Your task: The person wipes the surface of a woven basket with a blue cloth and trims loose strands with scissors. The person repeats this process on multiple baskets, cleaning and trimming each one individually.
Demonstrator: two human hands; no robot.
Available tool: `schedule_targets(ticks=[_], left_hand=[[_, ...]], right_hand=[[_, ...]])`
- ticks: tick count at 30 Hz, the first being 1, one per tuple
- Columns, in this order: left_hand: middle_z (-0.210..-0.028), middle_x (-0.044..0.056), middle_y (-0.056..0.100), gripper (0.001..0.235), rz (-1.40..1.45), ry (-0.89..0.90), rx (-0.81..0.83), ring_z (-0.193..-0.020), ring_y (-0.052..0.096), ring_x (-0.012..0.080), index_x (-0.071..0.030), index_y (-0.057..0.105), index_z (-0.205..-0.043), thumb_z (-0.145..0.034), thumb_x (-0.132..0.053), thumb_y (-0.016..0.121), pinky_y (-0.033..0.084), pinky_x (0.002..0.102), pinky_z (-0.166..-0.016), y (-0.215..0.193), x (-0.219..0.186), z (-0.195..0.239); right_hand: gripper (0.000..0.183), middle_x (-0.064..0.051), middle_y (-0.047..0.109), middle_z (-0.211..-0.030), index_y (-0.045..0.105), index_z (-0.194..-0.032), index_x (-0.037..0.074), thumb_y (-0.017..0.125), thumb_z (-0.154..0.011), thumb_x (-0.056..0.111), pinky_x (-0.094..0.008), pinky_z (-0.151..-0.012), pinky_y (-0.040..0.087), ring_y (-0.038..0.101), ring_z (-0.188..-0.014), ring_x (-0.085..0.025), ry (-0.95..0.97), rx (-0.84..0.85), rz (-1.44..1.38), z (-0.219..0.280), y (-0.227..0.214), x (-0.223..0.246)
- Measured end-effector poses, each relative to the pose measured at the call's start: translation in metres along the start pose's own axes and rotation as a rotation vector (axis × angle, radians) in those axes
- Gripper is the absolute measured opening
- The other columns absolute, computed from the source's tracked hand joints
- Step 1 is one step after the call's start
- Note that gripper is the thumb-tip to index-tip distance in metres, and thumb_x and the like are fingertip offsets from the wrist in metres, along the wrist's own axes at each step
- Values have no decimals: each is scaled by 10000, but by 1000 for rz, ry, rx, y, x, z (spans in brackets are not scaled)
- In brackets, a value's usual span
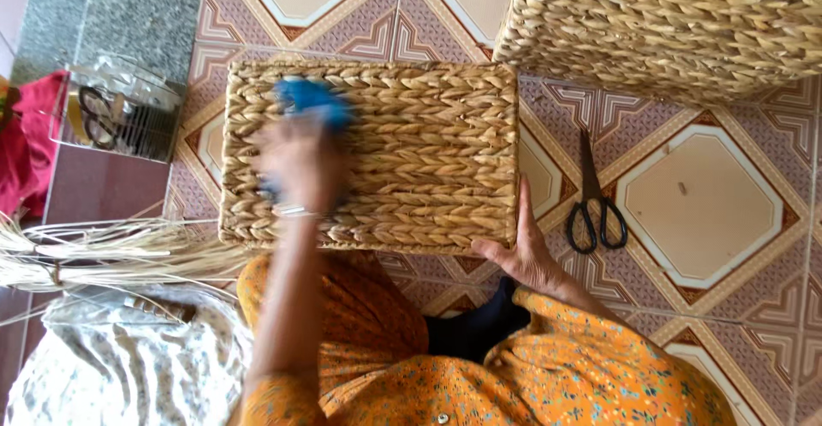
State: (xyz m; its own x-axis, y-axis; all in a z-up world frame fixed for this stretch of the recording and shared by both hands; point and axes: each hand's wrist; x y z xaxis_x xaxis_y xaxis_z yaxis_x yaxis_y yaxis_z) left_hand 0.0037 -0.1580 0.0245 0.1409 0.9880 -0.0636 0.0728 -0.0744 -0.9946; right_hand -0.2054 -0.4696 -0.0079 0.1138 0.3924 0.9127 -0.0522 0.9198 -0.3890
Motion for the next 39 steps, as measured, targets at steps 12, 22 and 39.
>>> schedule_targets(ticks=[12, 22, 39], left_hand=[[-1255, 152, 500, 662, 107, 664, 104, -1137, 512, 355, -363, 524, -1390, -761, -316, 725, 508, 561, -841, 3, -189, 7], [-1205, 159, 614, 367, -71, -7, -354, -1076, 567, 398, -232, 700, -1241, -928, -424, 693, 454, 586, -732, 2, 125, -34], [-1486, 80, 536, 544, 487, 754, -92, -1421, 446, 380, -279, 623, -1367, -841, -239, 752, 272, 713, -1169, -6, -132, 124]], right_hand=[[1262, -246, 337, -1565, -166, -1613, 81, 763, -794, 327, -459, -1101, 411, 446, -1371, -336, 176, 8, -159, 6, 2, 5], [1239, -250, 348, -1571, -154, -1622, 84, 743, -822, 387, -436, -1133, 423, 477, -1380, -336, 90, -23, -162, 6, 6, 9], [1035, -221, 505, -1515, 159, -1605, 81, 824, -821, 199, -434, -1112, 489, 556, -1349, -292, 18, -4, -86, 16, 8, -67]])
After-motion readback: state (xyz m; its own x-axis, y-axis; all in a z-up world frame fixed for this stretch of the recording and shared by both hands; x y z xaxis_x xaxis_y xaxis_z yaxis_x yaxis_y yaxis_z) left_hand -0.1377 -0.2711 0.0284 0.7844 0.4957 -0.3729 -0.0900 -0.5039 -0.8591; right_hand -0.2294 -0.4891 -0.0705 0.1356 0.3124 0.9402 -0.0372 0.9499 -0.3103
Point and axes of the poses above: each hand's wrist, its own z-axis away from the middle knuckle, its own y-axis out of the palm, x = y × z
